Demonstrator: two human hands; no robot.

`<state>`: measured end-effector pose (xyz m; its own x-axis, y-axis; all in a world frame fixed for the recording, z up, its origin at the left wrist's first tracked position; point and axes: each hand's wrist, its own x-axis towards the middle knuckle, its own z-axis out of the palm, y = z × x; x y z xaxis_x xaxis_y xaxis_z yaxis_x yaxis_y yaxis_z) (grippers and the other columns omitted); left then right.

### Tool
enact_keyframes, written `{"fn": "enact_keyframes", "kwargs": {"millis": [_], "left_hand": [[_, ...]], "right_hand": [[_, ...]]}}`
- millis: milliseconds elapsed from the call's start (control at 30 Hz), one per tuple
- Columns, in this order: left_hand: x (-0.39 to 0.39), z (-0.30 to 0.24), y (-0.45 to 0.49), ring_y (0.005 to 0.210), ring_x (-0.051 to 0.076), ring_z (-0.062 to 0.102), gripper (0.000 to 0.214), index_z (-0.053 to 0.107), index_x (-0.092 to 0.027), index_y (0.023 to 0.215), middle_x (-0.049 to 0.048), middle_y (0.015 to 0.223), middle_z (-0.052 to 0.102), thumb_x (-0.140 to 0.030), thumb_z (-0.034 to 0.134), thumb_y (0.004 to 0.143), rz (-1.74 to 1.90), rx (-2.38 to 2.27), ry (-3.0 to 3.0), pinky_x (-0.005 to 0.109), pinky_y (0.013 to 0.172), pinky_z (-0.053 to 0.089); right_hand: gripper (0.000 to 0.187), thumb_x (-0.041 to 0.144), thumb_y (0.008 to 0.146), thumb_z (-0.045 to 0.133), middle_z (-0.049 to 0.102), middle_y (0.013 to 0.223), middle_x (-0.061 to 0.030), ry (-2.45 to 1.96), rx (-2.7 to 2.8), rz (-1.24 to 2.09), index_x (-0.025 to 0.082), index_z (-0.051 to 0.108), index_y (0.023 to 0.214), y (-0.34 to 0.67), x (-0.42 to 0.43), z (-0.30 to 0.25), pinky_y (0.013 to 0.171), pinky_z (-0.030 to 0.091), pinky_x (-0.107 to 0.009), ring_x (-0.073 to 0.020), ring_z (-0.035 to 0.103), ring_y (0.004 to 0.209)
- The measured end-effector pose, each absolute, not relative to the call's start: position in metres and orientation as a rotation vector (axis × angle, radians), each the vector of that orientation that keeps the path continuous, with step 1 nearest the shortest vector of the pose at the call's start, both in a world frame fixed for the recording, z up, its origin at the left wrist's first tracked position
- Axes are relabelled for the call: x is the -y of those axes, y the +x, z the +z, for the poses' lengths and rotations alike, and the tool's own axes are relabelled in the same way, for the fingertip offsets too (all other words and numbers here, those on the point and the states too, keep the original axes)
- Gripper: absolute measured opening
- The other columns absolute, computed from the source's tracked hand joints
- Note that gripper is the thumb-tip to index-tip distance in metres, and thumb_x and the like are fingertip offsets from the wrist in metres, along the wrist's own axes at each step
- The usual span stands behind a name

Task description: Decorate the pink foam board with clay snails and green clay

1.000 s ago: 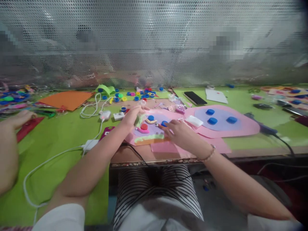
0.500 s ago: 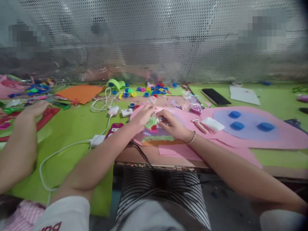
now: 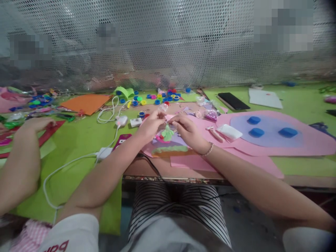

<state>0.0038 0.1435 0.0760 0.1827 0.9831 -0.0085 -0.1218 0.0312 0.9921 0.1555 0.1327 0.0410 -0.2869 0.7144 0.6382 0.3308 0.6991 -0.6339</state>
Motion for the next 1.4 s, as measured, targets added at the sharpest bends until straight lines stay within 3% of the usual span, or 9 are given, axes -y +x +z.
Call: {"fn": "enact_keyframes", "kwargs": {"millis": [133, 367, 500, 633, 767, 933, 1067, 1167, 1400], "left_hand": [[-0.143, 0.073, 0.003, 0.066, 0.006, 0.053, 0.008, 0.046, -0.016, 0.081, -0.0015, 0.078, 0.051, -0.013, 0.054, 0.079, 1.034, -0.849, 1.084, 0.021, 0.064, 0.044], [-0.147, 0.061, -0.002, 0.09, 0.015, 0.056, 0.059, 0.047, -0.02, 0.1, 0.0029, 0.101, 0.053, 0.001, 0.068, 0.049, 0.984, -0.856, 1.326, 0.028, 0.073, 0.046], [-0.152, 0.061, -0.004, 0.098, 0.018, 0.056, 0.043, 0.051, -0.016, 0.091, 0.0061, 0.102, 0.058, -0.005, 0.068, 0.053, 1.01, -0.94, 1.458, 0.031, 0.079, 0.047], [-0.154, 0.062, -0.007, 0.078, 0.014, 0.061, 0.035, 0.051, -0.016, 0.089, 0.0014, 0.081, 0.064, -0.012, 0.069, 0.059, 1.035, -1.069, 1.581, 0.029, 0.071, 0.048], [-0.155, 0.058, -0.009, 0.07, 0.013, 0.061, 0.032, 0.05, -0.018, 0.09, -0.0008, 0.073, 0.064, -0.019, 0.069, 0.064, 1.052, -1.101, 1.719, 0.027, 0.065, 0.046], [-0.15, 0.056, -0.007, 0.082, 0.015, 0.061, 0.029, 0.051, -0.02, 0.096, 0.0026, 0.091, 0.063, -0.013, 0.059, 0.07, 1.06, -1.142, 2.079, 0.027, 0.067, 0.046], [-0.143, 0.058, -0.006, 0.086, 0.016, 0.059, 0.033, 0.047, -0.021, 0.104, 0.0036, 0.097, 0.061, -0.013, 0.055, 0.073, 1.047, -1.149, 2.331, 0.027, 0.068, 0.045], [-0.141, 0.061, -0.006, 0.078, 0.014, 0.058, 0.033, 0.046, -0.021, 0.106, 0.0028, 0.093, 0.061, -0.011, 0.054, 0.075, 1.047, -1.21, 2.402, 0.028, 0.067, 0.044], [-0.148, 0.059, -0.006, 0.068, 0.012, 0.054, 0.017, 0.052, -0.02, 0.089, -0.001, 0.074, 0.059, -0.013, 0.057, 0.074, 1.114, -1.367, 2.306, 0.026, 0.061, 0.039]], "right_hand": [[0.017, 0.028, 0.091, 0.041, 0.058, 0.086, -0.0032, -0.859, 1.85, 0.539, 0.021, 0.057, 0.091, 0.157, -0.137, 0.038, 0.078, 0.045, -0.031, -0.0163, 0.055, 0.084], [0.019, 0.027, 0.091, 0.04, 0.058, 0.093, -0.0039, -0.869, 1.693, 0.704, 0.019, 0.056, 0.096, 0.159, -0.14, 0.037, 0.082, 0.043, -0.031, -0.0146, 0.055, 0.089], [0.01, 0.025, 0.087, 0.047, 0.057, 0.084, -0.0012, -0.836, 1.667, 0.722, 0.019, 0.054, 0.09, 0.159, -0.139, 0.04, 0.07, 0.043, -0.028, -0.0123, 0.053, 0.076], [0.005, 0.024, 0.084, 0.053, 0.052, 0.077, 0.0013, -0.787, 1.642, 0.714, 0.02, 0.05, 0.086, 0.158, -0.137, 0.041, 0.06, 0.04, -0.025, -0.0106, 0.049, 0.067], [0.015, 0.028, 0.086, 0.054, 0.047, 0.074, 0.0026, -0.747, 1.634, 0.704, 0.022, 0.042, 0.077, 0.157, -0.138, 0.041, 0.059, 0.038, -0.026, -0.0102, 0.045, 0.065], [0.032, 0.033, 0.083, 0.058, 0.04, 0.067, 0.005, -0.754, 1.588, 0.708, 0.024, 0.03, 0.071, 0.157, -0.141, 0.039, 0.058, 0.037, -0.026, -0.0098, 0.042, 0.061], [0.023, 0.029, 0.082, 0.06, 0.048, 0.067, 0.0049, -0.718, 1.612, 0.726, 0.025, 0.04, 0.092, 0.161, -0.144, 0.038, 0.055, 0.039, -0.027, -0.0114, 0.048, 0.06], [0.031, 0.024, 0.083, 0.058, 0.051, 0.067, 0.004, -0.734, 1.726, 0.594, 0.024, 0.047, 0.112, 0.165, -0.148, 0.037, 0.055, 0.039, -0.028, -0.0121, 0.048, 0.059], [0.008, 0.024, 0.086, 0.056, 0.057, 0.075, -0.0002, -0.781, 1.811, 0.334, 0.021, 0.063, 0.09, 0.164, -0.147, 0.033, 0.064, 0.042, -0.028, -0.0134, 0.053, 0.07]]}}
